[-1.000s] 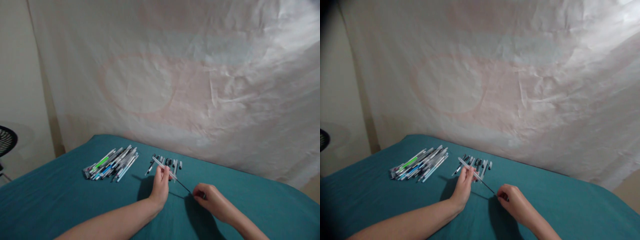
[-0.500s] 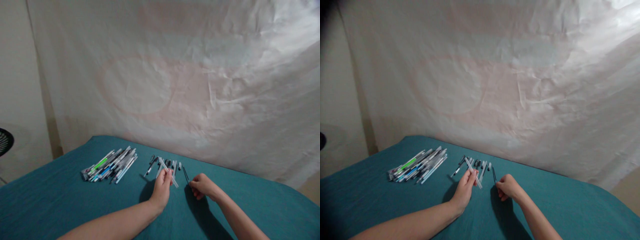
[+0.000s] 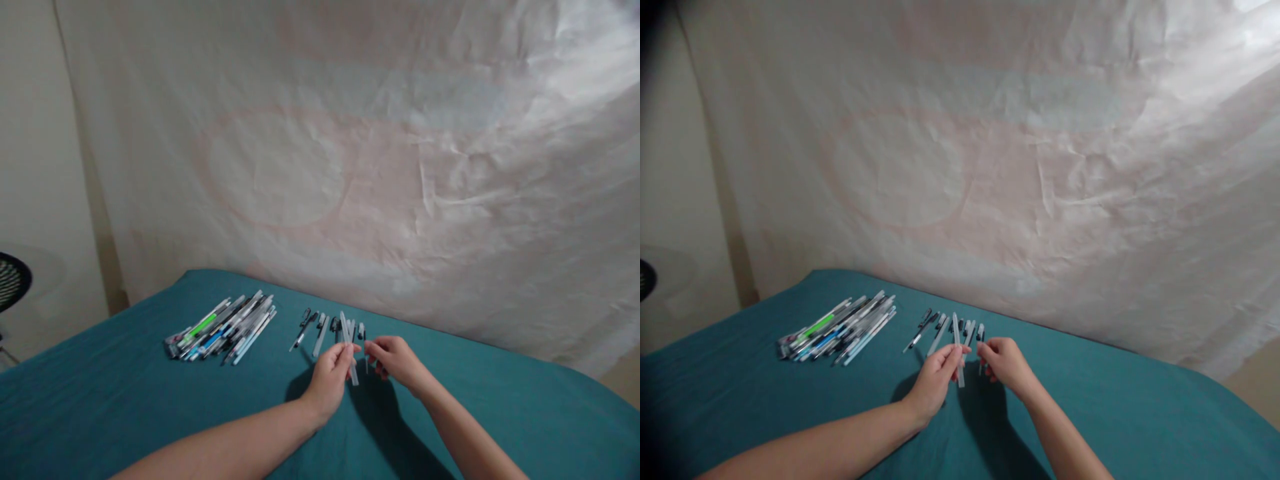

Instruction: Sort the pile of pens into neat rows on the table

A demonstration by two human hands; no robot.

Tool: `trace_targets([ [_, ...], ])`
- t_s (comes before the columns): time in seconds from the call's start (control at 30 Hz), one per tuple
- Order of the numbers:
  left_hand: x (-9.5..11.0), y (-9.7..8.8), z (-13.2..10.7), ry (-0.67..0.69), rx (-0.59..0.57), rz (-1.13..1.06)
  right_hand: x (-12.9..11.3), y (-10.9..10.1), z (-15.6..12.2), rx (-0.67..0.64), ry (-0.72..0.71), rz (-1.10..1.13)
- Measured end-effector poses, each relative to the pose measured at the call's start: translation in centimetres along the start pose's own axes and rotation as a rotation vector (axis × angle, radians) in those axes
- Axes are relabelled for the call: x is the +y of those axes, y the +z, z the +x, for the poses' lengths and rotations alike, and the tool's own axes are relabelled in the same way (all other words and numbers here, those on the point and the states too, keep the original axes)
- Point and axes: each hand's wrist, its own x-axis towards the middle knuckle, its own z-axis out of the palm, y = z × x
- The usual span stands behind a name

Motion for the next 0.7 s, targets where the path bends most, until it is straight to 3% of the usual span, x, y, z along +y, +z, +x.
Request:
trace_targets([
  [0.1,0.0,0.1,0.0,-0.001,-0.053,0.001,-1.7,0.1,-0.8,-0.034,-0.114,0.151],
  [0.33,0.3,0.1,-0.1,0.039,-0.146,0.027,-2.8,0.7,-1.3,-0.068,-0.091,0.134],
  [0.5,-0.6,-0.1,0.2,0.017,-0.097,0.062,-1.7,-0.3,0.4,0.004,-0.012,0.165],
  [0.6,-0.8,-0.2,0.3,0.010,-0.035,0.050,-0.4,-1.9,2.1,0.094,0.131,-0.026],
  [0.7,-0.7,-0.1,0.2,0.006,-0.030,0.046,0.9,-2.8,3.6,0.099,0.278,-0.238],
])
